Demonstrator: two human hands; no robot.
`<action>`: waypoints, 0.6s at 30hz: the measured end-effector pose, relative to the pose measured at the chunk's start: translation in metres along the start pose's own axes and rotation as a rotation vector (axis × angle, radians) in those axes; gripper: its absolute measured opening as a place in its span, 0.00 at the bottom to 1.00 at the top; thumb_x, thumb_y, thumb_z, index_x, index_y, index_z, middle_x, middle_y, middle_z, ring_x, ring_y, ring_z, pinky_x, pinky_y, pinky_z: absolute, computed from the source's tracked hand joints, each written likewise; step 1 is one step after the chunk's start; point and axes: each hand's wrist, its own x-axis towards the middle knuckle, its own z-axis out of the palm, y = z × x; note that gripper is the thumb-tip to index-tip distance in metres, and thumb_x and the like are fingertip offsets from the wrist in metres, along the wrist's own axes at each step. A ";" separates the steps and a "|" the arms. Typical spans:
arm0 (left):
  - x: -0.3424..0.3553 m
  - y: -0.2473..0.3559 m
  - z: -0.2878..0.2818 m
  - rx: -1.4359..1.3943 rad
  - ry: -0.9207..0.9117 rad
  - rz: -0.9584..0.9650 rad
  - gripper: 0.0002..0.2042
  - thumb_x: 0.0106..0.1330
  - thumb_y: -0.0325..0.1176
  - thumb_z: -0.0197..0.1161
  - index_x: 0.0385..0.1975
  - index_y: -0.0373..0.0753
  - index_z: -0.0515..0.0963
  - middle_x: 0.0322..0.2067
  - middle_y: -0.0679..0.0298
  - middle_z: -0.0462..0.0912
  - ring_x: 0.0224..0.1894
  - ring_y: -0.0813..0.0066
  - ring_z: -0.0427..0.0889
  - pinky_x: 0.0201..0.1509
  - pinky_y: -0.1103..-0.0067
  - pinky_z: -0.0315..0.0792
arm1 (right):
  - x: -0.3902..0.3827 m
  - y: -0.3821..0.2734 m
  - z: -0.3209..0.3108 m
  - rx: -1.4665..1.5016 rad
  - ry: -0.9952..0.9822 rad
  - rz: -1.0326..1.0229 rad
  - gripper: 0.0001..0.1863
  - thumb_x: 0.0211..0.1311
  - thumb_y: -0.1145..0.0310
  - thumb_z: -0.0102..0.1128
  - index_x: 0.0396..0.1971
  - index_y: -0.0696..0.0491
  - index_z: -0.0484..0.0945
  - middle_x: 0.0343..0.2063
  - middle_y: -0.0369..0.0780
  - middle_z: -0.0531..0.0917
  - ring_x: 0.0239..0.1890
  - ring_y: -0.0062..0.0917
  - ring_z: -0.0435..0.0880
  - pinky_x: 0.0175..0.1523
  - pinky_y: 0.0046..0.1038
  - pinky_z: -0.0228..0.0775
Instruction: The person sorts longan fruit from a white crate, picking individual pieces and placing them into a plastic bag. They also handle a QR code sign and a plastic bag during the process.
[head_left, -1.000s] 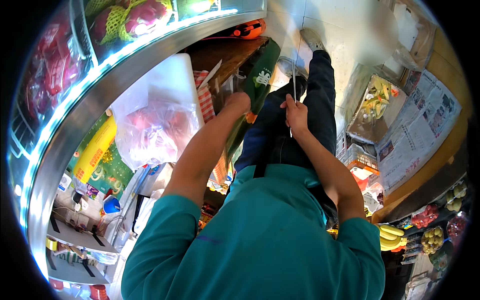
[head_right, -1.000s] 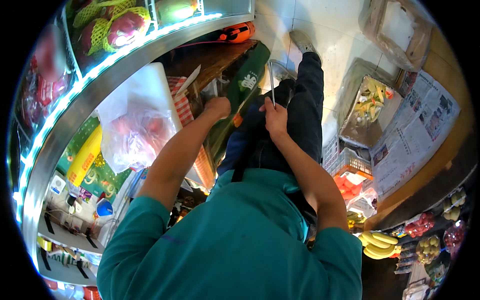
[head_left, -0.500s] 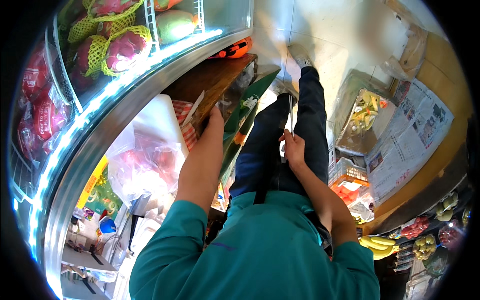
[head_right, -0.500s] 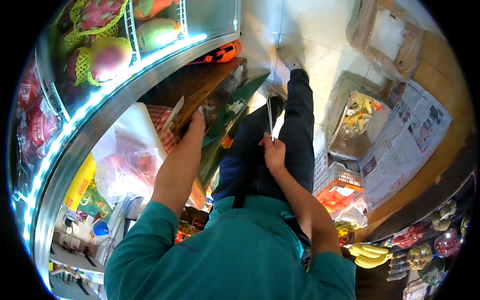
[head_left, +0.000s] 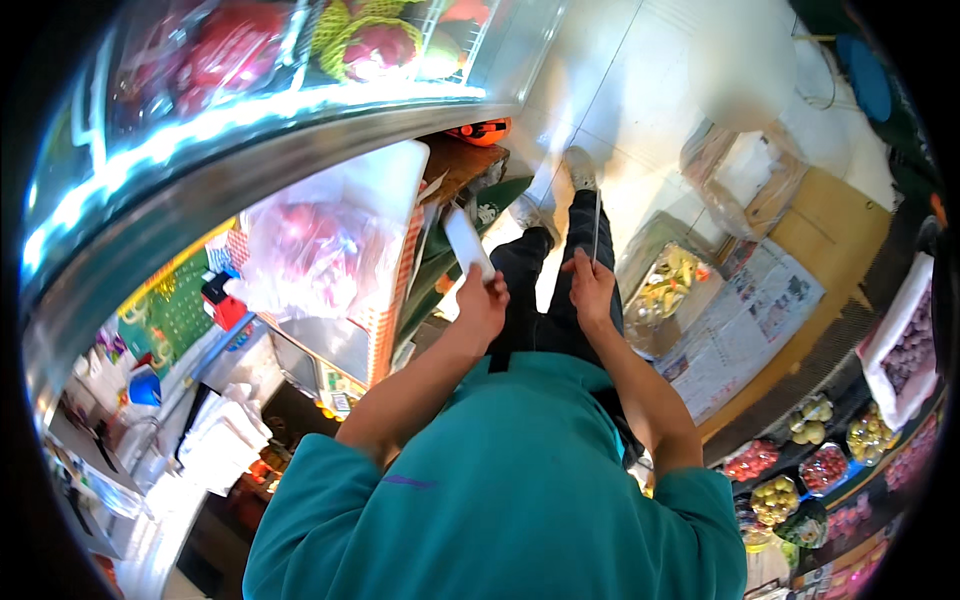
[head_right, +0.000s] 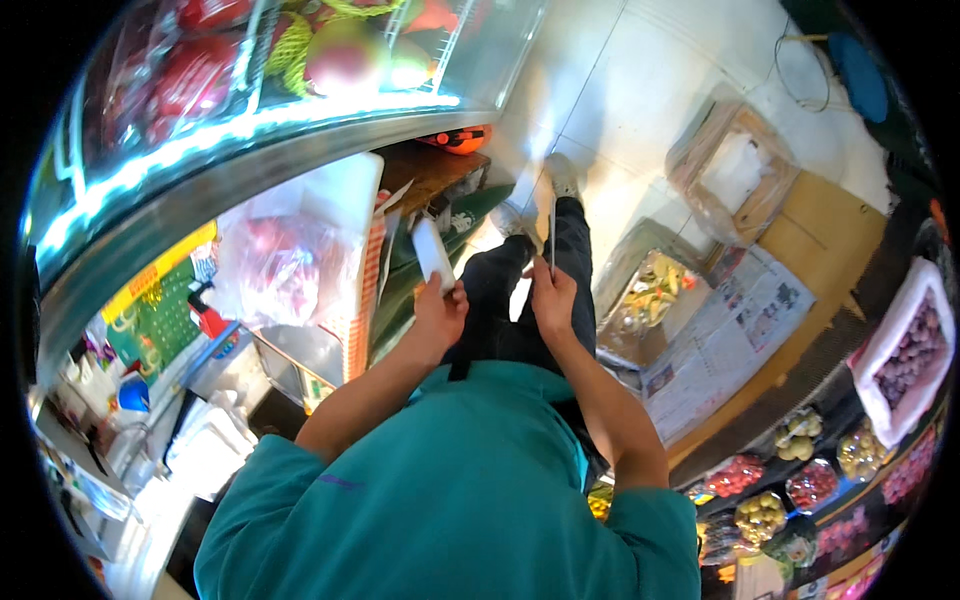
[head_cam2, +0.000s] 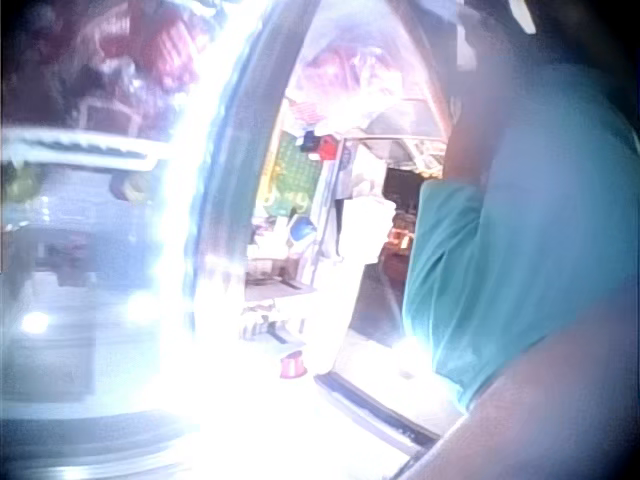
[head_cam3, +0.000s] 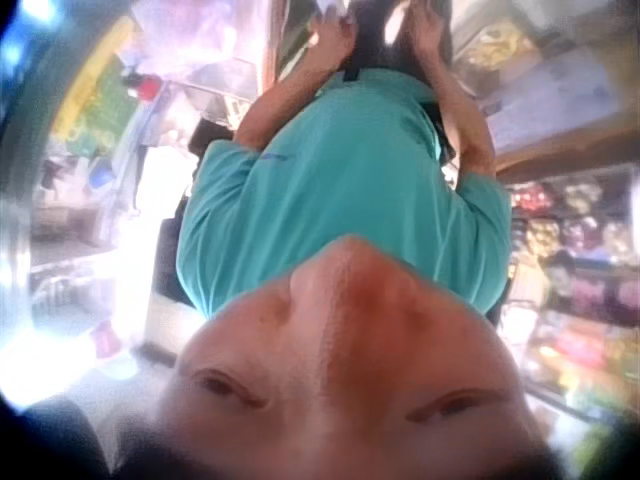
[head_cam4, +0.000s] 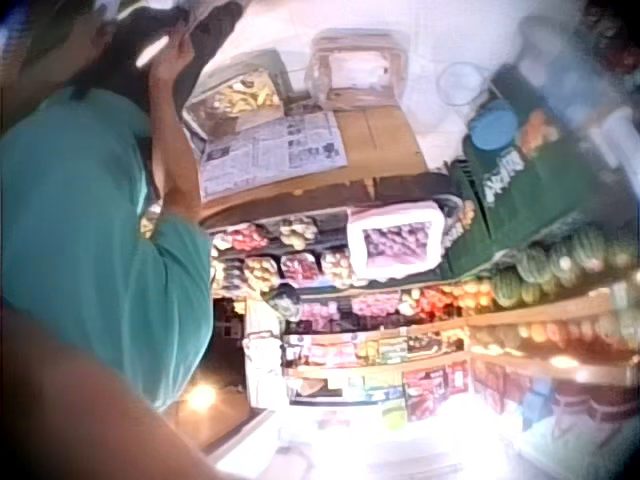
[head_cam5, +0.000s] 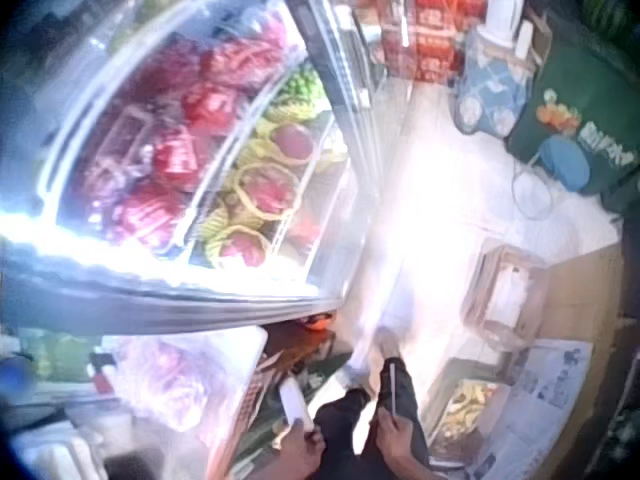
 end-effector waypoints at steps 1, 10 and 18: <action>-0.033 0.002 -0.009 -0.016 -0.130 -0.100 0.16 0.76 0.49 0.52 0.48 0.42 0.67 0.29 0.61 0.76 0.24 0.76 0.70 0.24 0.80 0.63 | -0.015 -0.031 0.005 0.061 -0.071 0.012 0.18 0.71 0.60 0.57 0.28 0.58 0.84 0.12 0.27 0.68 0.13 0.10 0.61 0.19 0.20 0.49; -0.249 0.077 -0.057 0.225 -0.881 -0.024 0.20 0.75 0.50 0.53 0.53 0.38 0.70 0.31 0.61 0.77 0.24 0.79 0.71 0.24 0.85 0.63 | -0.140 -0.152 0.064 0.131 -0.883 -0.071 0.17 0.69 0.64 0.56 0.49 0.61 0.74 0.16 0.26 0.63 0.14 0.10 0.59 0.19 0.18 0.52; -0.289 0.075 -0.163 0.283 -0.922 0.379 0.21 0.72 0.47 0.58 0.52 0.34 0.71 0.40 0.56 0.83 0.40 0.74 0.84 0.41 0.82 0.79 | -0.237 -0.156 0.147 -0.129 -1.173 0.041 0.15 0.66 0.60 0.56 0.42 0.56 0.73 0.23 0.34 0.78 0.17 0.16 0.73 0.20 0.18 0.61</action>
